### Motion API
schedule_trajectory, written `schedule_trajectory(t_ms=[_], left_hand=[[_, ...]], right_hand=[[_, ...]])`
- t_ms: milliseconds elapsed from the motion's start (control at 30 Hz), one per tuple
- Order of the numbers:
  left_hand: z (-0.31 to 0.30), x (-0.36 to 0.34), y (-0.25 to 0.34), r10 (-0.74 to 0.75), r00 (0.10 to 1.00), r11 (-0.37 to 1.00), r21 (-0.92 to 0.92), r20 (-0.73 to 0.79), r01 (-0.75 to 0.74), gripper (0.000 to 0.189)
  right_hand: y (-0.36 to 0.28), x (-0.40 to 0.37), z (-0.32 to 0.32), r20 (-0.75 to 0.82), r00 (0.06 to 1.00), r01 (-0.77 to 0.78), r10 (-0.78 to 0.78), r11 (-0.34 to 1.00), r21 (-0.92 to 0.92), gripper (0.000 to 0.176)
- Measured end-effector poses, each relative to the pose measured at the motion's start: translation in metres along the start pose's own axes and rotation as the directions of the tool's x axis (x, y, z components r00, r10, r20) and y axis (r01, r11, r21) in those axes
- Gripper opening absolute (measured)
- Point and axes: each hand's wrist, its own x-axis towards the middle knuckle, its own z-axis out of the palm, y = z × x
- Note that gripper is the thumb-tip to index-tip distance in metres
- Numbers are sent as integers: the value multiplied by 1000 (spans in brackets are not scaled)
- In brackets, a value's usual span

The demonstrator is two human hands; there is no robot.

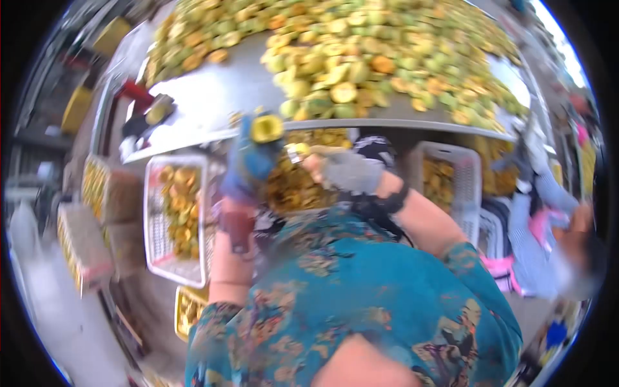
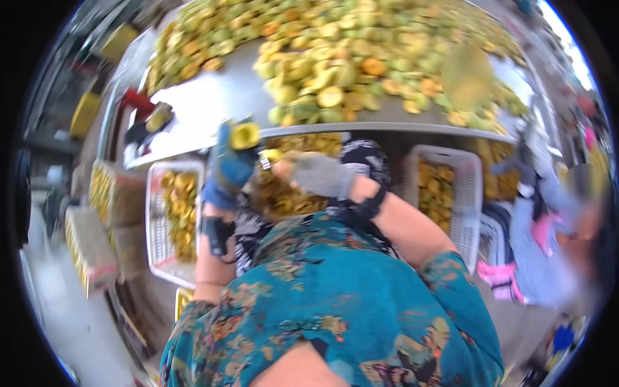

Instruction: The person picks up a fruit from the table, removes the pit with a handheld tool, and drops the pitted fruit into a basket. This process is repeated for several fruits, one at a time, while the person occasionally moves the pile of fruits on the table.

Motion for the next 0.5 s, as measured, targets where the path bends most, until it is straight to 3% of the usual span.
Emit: schedule_trajectory(t_ms=[67, 100, 133, 167, 200, 233, 267, 300, 400, 467, 500], left_hand=[[9, -15, 2, -30, 999, 991, 133, 33, 26, 37], [7, -21, -1, -17, 1000, 990, 137, 14, 15, 37], [6, -25, -5, 133, 990, 899, 413, 53, -143, 38], [4, -27, -6, 259, 956, 711, 644, 135, -283, 40], [6, -31, -2, 264, 956, 710, 644, 130, -284, 40], [9, -35, 2, 133, 989, 901, 407, 69, -150, 39], [11, -40, 5, -10, 999, 992, 126, 49, 4, 37], [10, -44, 5, -10, 1000, 991, 131, 3, 10, 33], [11, -46, 2, 36, 996, 991, 128, -81, -25, 31], [19, -56, 7, 47, 998, 982, 186, -43, -38, 31], [25, -63, 12, 107, 994, 880, 466, -7, -91, 32]], right_hand=[[-23, -16, 31, -210, 977, -46, 24, 994, -100, 41], [-26, -15, 36, -190, 981, -53, 34, 994, -93, 41], [-28, -15, 40, -262, 964, -94, 53, 984, -150, 40], [-29, -13, 41, -336, 940, -138, 61, 968, -208, 40], [-28, -11, 43, -330, 942, -140, 65, 968, -209, 40], [-26, -9, 45, -361, 933, -95, 15, 974, -206, 40], [-24, -8, 46, -390, 920, -48, -36, 978, -205, 40], [-22, -8, 47, -383, 923, -51, -32, 977, -205, 40], [-22, -10, 49, -392, 896, -49, -208, 832, -553, 39], [-27, -9, 52, -402, 887, -97, -225, 762, -640, 37], [-27, -8, 53, -386, 867, -73, -314, 687, -723, 37]])
